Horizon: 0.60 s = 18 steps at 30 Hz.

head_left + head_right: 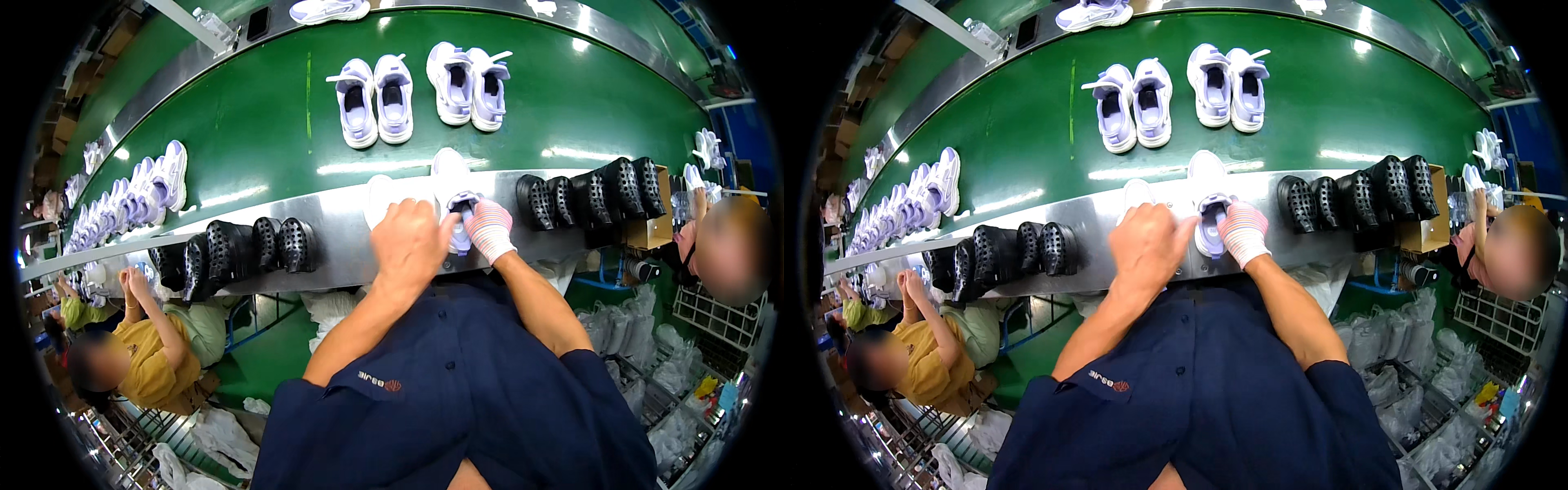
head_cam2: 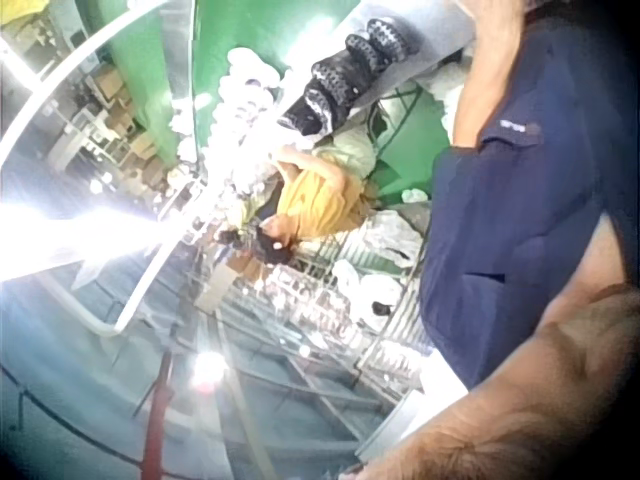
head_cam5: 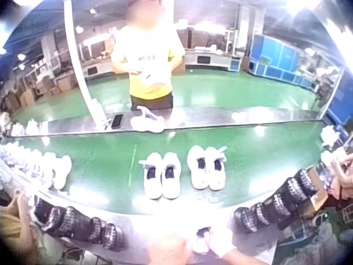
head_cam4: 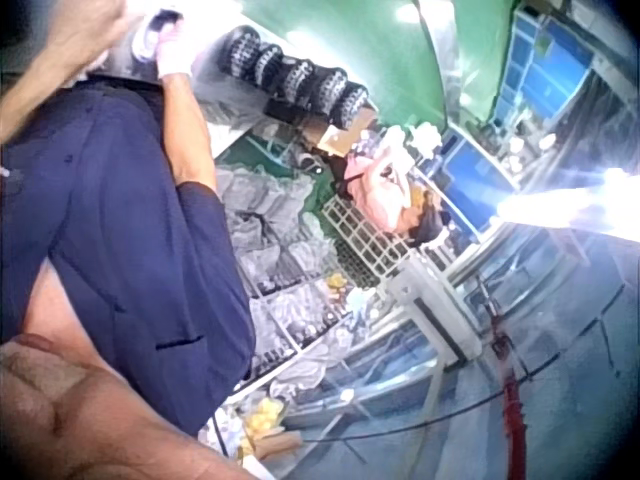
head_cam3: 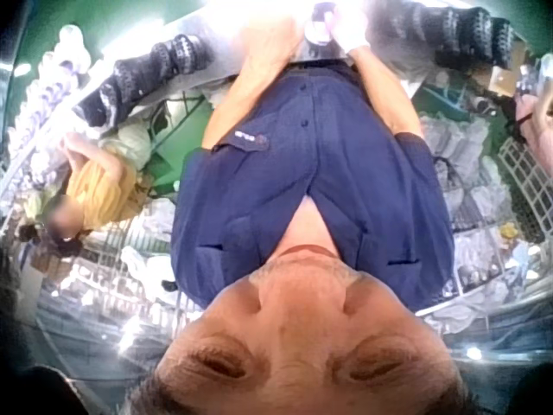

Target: The person takes black shoes from a white bag and places them on a metal shelf next to a conveyor belt where other workers are handling white shoes. The person also handles the white shoes on the conveyor belt, picking them up and then placing them back down.

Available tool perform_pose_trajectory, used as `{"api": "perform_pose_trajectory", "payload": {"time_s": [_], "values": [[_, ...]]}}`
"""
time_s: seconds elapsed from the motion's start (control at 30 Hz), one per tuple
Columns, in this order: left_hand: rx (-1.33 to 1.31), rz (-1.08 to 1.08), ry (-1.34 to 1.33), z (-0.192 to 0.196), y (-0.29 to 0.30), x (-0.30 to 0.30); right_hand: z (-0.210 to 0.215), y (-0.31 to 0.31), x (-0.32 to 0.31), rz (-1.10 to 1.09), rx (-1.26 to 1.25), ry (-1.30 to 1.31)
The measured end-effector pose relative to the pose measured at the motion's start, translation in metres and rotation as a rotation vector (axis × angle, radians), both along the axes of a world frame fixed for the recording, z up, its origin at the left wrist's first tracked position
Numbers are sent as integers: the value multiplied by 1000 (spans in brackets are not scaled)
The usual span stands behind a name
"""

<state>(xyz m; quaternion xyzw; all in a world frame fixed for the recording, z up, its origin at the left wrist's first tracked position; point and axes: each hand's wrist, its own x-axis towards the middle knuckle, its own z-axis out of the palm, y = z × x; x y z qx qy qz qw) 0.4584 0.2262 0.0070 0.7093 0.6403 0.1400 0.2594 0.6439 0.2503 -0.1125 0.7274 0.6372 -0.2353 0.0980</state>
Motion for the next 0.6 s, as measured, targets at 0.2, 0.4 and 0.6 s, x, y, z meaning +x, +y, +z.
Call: {"api": "perform_pose_trajectory", "payload": {"time_s": [0.2,0.4,0.6], "values": [[-8,-167,-366,-124,83,33,6,-3,3,25,52,66],[-578,-143,-411,-134,119,18,0,-4,11,5,98,101],[29,-172,-86,-22,15,10,-17,-16,27,-27,125,141]]}}
